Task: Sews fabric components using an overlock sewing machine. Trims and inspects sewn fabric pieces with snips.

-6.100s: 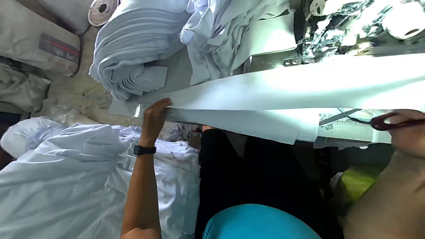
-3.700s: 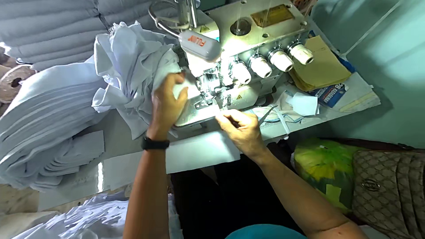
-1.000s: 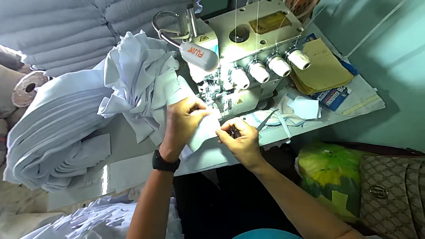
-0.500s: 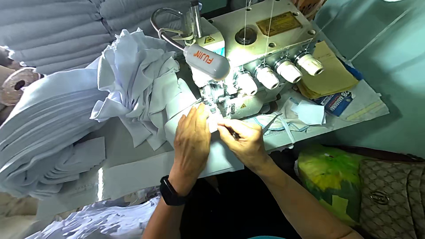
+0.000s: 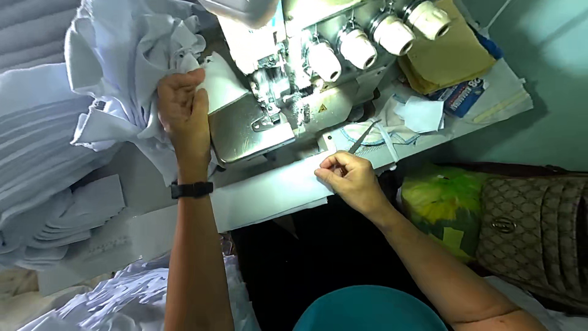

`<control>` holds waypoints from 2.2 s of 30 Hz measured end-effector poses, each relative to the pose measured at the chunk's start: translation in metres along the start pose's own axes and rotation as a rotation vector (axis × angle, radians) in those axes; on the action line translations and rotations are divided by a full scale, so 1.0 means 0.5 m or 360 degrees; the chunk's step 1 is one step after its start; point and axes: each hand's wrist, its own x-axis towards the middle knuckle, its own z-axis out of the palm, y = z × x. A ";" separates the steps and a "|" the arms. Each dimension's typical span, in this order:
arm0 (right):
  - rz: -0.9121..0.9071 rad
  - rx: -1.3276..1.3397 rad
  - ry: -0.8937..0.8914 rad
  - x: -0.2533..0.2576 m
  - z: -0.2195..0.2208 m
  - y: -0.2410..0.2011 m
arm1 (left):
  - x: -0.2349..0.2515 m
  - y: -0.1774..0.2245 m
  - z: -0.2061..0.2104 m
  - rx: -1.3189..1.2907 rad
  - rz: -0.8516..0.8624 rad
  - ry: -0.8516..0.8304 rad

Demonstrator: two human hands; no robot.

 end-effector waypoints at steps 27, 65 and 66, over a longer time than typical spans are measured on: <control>-0.0206 0.1053 0.0106 0.045 -0.121 -0.050 | -0.457 -0.035 -0.307 0.1242 -0.0194 -0.0044; -0.0860 0.0914 -0.0322 0.003 -0.087 -0.168 | -0.272 0.247 0.018 -0.0755 0.0043 -0.0195; -0.0846 0.0921 -0.0302 0.005 -0.086 -0.168 | -0.279 0.237 0.030 -0.0860 0.0020 -0.0151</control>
